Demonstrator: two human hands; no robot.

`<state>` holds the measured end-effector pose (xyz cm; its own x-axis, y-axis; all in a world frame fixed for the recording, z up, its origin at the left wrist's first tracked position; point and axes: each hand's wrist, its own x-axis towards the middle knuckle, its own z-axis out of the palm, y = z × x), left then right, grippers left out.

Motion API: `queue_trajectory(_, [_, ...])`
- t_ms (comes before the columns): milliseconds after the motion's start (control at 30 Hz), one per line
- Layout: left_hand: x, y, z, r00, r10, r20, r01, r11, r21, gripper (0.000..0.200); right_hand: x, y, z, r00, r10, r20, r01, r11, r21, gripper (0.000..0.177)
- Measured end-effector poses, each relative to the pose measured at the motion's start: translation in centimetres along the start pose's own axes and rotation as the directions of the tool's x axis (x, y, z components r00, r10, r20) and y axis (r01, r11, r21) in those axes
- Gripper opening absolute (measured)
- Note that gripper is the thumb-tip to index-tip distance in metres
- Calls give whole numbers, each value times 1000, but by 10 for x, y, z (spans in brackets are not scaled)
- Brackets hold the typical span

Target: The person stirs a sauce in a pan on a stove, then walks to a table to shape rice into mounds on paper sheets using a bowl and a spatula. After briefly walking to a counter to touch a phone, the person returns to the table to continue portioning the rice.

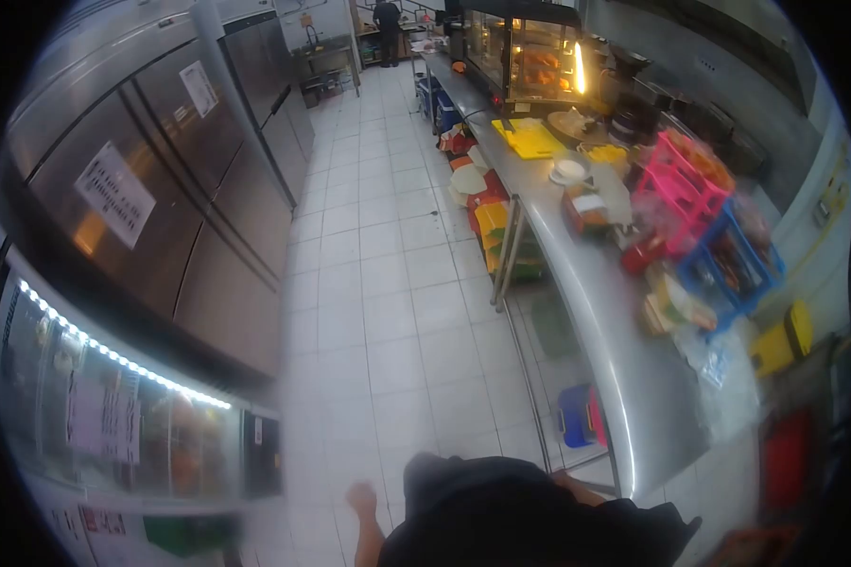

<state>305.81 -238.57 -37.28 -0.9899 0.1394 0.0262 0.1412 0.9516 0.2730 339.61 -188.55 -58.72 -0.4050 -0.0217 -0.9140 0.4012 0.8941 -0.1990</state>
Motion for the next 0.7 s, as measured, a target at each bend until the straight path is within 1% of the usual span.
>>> queue_trajectory(33, [0, -25, 19, 974, -201, 106, 206, 978, -39, 28, 12, -14, -67, 970, 124, -209, -39, 928, 371, 53])
queue_trajectory(67, [2, -40, 27, 960, -261, 105, 247, 960, 131, 16, -7, -45, -158, 882, 241, -406, 105, 738, 667, 46])
queue_trajectory(100, [2, -60, 39, 988, -55, -145, 91, 964, 250, 16, -4, -63, -246, 705, 237, -668, 280, 772, 570, 49])
queue_trajectory(133, [17, -69, 36, 968, -243, 60, 226, 952, 208, 31, -39, -96, -350, 715, 300, -631, 298, 686, 664, 50])
queue_trajectory(167, [35, -75, 30, 861, -426, 277, 370, 899, 234, 47, -19, -100, -417, 586, 260, -768, 420, 713, 562, 45])
queue_trajectory(200, [53, -82, 28, 693, -560, 454, 462, 829, 316, 64, -13, -108, -487, 579, 273, -769, 461, 668, 584, 42])
queue_trajectory(233, [92, -83, 32, 691, -563, 453, 463, 826, 321, 64, -4, -117, -545, 571, 285, -770, 504, 618, 603, 40])
queue_trajectory(267, [137, -83, 34, 756, -526, 389, 418, 846, 331, 59, 15, -123, -583, 572, 282, -770, 509, 614, 603, 40])
queue_trajectory(300, [194, -80, 37, 819, -477, 318, 371, 864, 340, 56, 49, -121, -625, 428, 341, -837, 614, 570, 547, 39])
queue_trajectory(333, [275, -71, 52, 923, -327, 201, 206, 864, 459, 44, 78, -127, -665, 276, 403, -872, 709, 527, 468, 38])
queue_trajectory(367, [353, -55, 70, 984, -144, 105, 57, 813, 579, 33, 80, -137, -702, 355, 383, -853, 718, 473, 511, 40])
queue_trajectory(400, [447, -30, 72, 830, -305, 467, 40, 868, 494, 39, 90, -142, -717, 445, 361, -819, 712, 412, 569, 42])
queue_trajectory(433, [530, 7, 77, 833, -315, 455, 204, 939, 275, 43, 100, -146, -733, 520, 344, -782, 642, 446, 624, 44])
queue_trajectory(467, [610, 50, 81, 915, -134, 381, 105, 990, 96, 41, 121, -137, -742, 588, 331, -738, 570, 478, 669, 47])
queue_trajectory(500, [693, 116, 58, 918, -73, 389, 106, 992, -64, 45, 125, -133, -751, 698, 331, -635, 472, 455, 755, 50])
queue_trajectory(533, [770, 150, 89, 965, 142, -220, -193, 954, -230, 39, 129, -133, -758, 729, 397, -557, 420, 382, 823, 53])
queue_trajectory(567, [845, 213, 68, 947, 219, -236, -265, 946, -187, 38, 155, -118, -755, 747, 474, -465, 306, 376, 875, 56])
queue_trajectory(600, [910, 270, 42, 973, 196, -122, -227, 909, -350, 36, 157, -112, -763, 781, 516, -352, 151, 391, 908, 56])
queue_trajectory(633, [972, 310, 39, 964, 221, -150, -261, 894, -363, 32, 163, -101, -767, 801, 526, -286, 57, 408, 911, 58])
queue_trajectory(667, [1027, 345, 40, 954, 240, -178, -291, 879, -377, 27, 155, -97, -791, 828, 532, -174, -4, 316, 949, 61])
queue_trajectory(700, [1071, 380, 37, 956, 236, -176, -287, 880, -379, 27, 140, -97, -826, 848, 527, -58, -74, 226, 971, 64])
